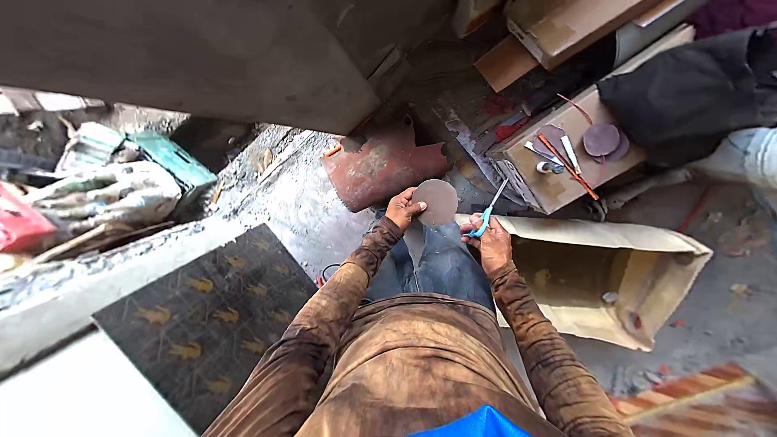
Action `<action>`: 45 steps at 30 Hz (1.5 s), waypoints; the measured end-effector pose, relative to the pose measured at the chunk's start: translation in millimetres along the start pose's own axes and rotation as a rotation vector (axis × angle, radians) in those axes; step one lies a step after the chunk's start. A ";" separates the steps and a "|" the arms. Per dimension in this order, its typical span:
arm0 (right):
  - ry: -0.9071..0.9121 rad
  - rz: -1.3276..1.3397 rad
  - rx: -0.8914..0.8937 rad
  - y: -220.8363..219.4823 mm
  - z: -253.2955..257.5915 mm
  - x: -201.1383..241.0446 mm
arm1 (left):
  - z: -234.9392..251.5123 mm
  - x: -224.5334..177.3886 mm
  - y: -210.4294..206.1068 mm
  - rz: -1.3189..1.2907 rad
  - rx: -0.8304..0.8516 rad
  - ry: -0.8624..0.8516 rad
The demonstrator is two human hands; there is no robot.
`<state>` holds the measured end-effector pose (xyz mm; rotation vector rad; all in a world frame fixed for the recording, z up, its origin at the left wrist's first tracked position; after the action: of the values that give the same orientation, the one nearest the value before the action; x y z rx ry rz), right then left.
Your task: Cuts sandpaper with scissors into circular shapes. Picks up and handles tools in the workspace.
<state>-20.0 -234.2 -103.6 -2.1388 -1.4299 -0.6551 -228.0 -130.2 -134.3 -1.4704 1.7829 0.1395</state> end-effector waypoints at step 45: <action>-0.307 -1.322 0.031 -130.8 569.0 -169.7 | -223.6 274.8 201.2 -0.552 -1.117 -0.126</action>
<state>-129.7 47.7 -631.0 -1.0183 -2.9389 -0.6857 -514.5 -401.5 -235.8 -2.5768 1.1044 1.0300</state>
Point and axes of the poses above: each hand's wrist, its own z-axis towards the middle knuckle, its own y-axis out of the back of the hand, x = y × z, the point moved 4 cm from there along z, towards the middle knuckle, and after that the axes turned 12 degrees about x, right-handed, at the moved point
